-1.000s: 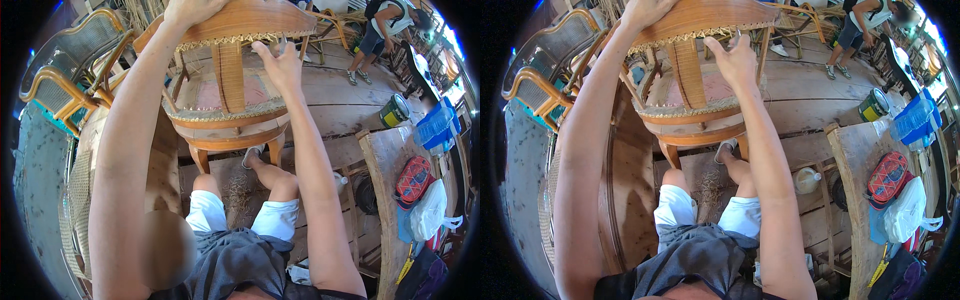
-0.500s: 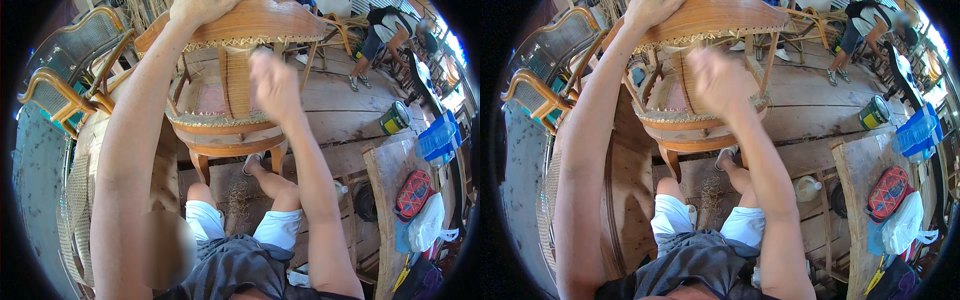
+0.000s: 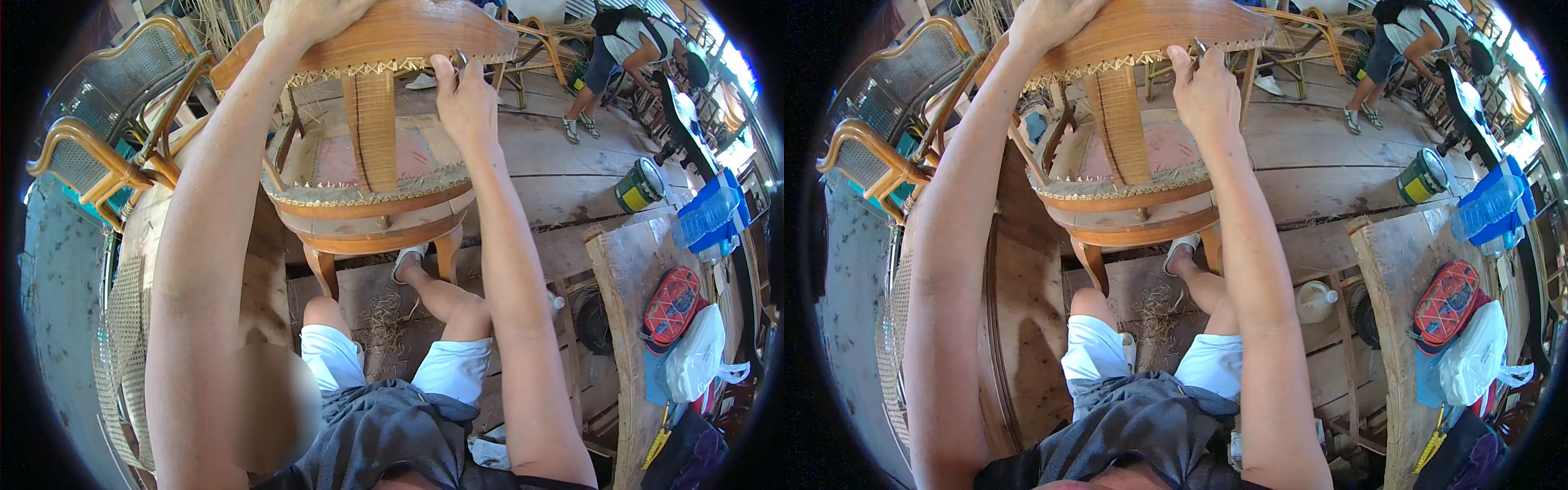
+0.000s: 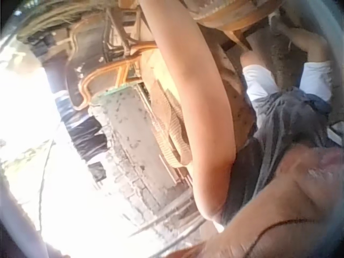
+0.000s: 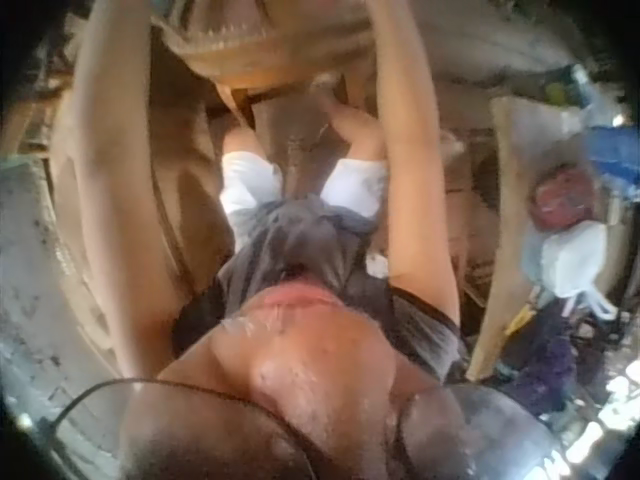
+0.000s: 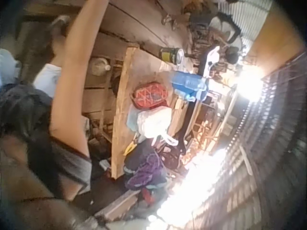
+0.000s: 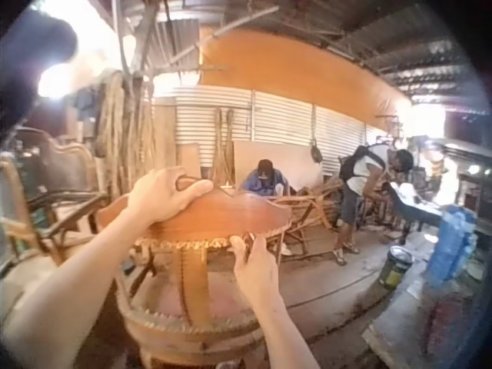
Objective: The recorder is repairing a wooden chair by scraping and cleaning the frame in a workshop.
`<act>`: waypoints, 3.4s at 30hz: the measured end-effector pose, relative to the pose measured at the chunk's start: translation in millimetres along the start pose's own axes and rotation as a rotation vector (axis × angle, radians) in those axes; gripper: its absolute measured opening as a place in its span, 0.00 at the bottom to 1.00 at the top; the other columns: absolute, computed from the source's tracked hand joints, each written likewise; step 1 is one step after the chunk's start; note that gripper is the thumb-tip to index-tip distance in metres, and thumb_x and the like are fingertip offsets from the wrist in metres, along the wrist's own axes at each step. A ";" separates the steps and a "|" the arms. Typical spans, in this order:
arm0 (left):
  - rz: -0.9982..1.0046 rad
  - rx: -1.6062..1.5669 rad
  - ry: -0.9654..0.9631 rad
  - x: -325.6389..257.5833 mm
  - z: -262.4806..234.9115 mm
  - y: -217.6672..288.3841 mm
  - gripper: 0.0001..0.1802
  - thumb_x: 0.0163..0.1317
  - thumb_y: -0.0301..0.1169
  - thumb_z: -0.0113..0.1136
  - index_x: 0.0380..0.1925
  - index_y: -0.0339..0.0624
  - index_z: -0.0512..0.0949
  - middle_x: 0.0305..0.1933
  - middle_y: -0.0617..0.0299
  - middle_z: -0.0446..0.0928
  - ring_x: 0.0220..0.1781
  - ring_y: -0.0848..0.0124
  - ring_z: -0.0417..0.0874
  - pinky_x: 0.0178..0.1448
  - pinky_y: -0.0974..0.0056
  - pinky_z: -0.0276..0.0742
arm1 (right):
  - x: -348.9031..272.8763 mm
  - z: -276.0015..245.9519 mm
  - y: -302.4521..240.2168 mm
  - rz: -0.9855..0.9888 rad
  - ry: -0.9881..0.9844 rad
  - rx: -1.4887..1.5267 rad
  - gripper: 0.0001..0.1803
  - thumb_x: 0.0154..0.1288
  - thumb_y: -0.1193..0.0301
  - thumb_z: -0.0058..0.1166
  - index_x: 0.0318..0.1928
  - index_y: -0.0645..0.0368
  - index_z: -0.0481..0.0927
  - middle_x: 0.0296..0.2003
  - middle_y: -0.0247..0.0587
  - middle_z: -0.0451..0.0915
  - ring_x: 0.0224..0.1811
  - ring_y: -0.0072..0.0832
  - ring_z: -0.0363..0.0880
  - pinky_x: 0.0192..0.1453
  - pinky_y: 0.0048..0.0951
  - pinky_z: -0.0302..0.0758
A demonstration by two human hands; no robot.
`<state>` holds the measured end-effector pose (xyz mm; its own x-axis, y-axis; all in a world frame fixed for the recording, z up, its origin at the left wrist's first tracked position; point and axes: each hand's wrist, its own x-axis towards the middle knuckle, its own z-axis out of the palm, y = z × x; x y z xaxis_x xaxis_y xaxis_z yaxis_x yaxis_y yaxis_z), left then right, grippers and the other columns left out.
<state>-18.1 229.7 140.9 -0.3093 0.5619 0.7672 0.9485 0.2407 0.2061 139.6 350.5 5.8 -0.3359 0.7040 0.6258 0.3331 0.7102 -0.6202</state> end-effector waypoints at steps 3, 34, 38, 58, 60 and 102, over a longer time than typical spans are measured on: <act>-0.004 0.008 0.003 1.1 -2.0 0.8 0.38 0.58 0.70 0.57 0.39 0.43 0.86 0.38 0.43 0.85 0.46 0.45 0.86 0.52 0.48 0.80 | 0.3 -4.6 -5.9 0.067 -0.013 -0.154 0.34 0.77 0.43 0.40 0.44 0.68 0.75 0.34 0.66 0.83 0.41 0.62 0.83 0.46 0.55 0.79; -0.007 0.013 -0.004 -1.2 -2.8 -1.1 0.37 0.57 0.70 0.57 0.41 0.47 0.87 0.39 0.44 0.85 0.46 0.47 0.86 0.51 0.48 0.81 | 25.5 -40.4 18.0 -0.442 -0.032 -0.497 0.33 0.73 0.37 0.41 0.43 0.59 0.74 0.29 0.55 0.84 0.34 0.53 0.86 0.38 0.50 0.81; -0.032 0.043 -0.017 -0.2 -0.4 6.3 0.37 0.57 0.70 0.57 0.40 0.46 0.87 0.39 0.44 0.85 0.45 0.46 0.86 0.51 0.48 0.81 | 23.7 -42.9 25.9 -0.390 -0.031 -0.520 0.30 0.70 0.38 0.48 0.44 0.55 0.73 0.30 0.48 0.86 0.35 0.52 0.86 0.38 0.50 0.80; 0.058 0.139 -0.014 3.0 18.5 -18.8 0.45 0.57 0.77 0.49 0.51 0.50 0.84 0.37 0.45 0.86 0.42 0.48 0.88 0.48 0.48 0.83 | 12.7 -23.5 13.4 -0.526 0.182 -0.192 0.08 0.63 0.69 0.61 0.39 0.53 0.76 0.35 0.37 0.79 0.34 0.40 0.83 0.32 0.40 0.81; 0.061 0.134 -0.002 3.7 19.2 -20.1 0.45 0.57 0.77 0.49 0.51 0.49 0.84 0.37 0.45 0.86 0.43 0.48 0.88 0.48 0.48 0.84 | -0.7 -26.5 3.9 -0.498 0.114 -0.147 0.07 0.63 0.70 0.61 0.39 0.53 0.76 0.36 0.38 0.80 0.34 0.40 0.83 0.32 0.40 0.81; 0.041 0.146 -0.020 -6.1 5.3 -7.2 0.49 0.55 0.81 0.45 0.50 0.49 0.85 0.37 0.48 0.87 0.42 0.52 0.90 0.47 0.47 0.85 | -42.4 -2.7 -11.1 0.109 -0.221 0.223 0.34 0.69 0.41 0.53 0.44 0.66 0.75 0.33 0.63 0.83 0.42 0.61 0.82 0.47 0.53 0.76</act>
<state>-23.4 228.8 131.6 -0.2734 0.5889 0.7606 0.9407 0.3288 0.0835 152.5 312.8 -12.5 -0.5001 0.7413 0.4476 0.1850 0.5964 -0.7811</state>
